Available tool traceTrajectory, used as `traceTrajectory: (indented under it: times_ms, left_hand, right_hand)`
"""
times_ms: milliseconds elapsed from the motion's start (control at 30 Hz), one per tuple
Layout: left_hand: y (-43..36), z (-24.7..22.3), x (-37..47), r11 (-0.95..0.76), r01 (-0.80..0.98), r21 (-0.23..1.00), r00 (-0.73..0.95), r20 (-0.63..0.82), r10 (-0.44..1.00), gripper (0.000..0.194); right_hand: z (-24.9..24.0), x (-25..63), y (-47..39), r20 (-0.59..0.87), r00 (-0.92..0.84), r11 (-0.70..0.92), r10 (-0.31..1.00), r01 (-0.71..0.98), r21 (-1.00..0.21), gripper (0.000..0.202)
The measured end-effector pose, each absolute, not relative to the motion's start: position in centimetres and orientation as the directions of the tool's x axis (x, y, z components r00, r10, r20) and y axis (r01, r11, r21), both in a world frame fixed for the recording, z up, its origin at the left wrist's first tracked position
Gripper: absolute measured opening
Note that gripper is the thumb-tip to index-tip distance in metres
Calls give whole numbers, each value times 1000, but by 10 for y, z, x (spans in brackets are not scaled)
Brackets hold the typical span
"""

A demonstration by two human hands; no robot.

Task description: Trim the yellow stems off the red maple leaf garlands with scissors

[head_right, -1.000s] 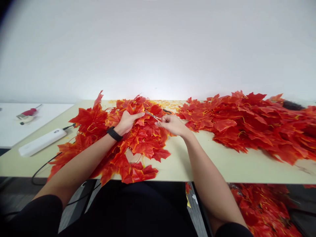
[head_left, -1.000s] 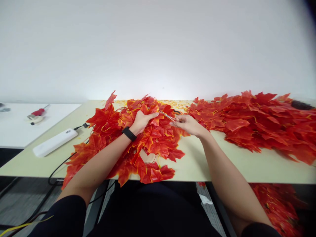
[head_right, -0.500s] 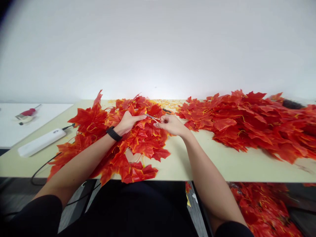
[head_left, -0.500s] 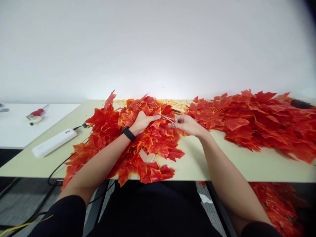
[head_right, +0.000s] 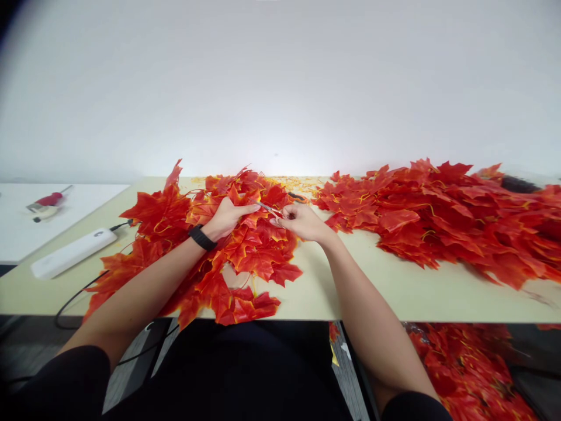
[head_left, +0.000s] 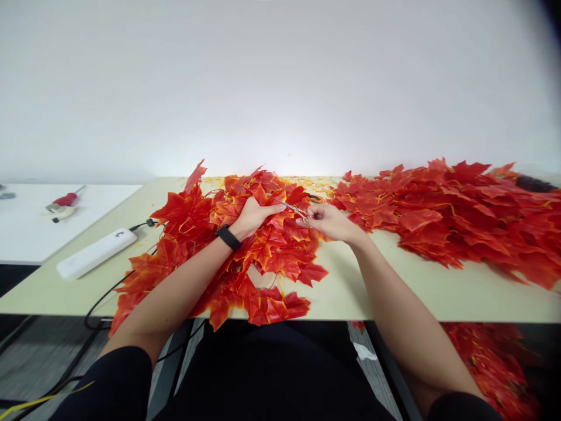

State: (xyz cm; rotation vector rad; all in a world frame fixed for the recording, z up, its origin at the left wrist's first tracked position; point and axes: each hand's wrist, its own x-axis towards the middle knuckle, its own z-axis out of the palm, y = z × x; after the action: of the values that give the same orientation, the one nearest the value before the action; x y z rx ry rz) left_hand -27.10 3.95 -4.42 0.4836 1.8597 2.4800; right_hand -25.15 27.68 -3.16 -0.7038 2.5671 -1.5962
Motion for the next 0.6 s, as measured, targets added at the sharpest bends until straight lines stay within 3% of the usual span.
traceTrajectory:
  times_ms: [600]
  left_hand:
    - [38,-46,-274,-354,180,918,-949,257,184,46]
  right_hand:
    - [-39,-252,263,271,-895,315,-355,-388,-866,60]
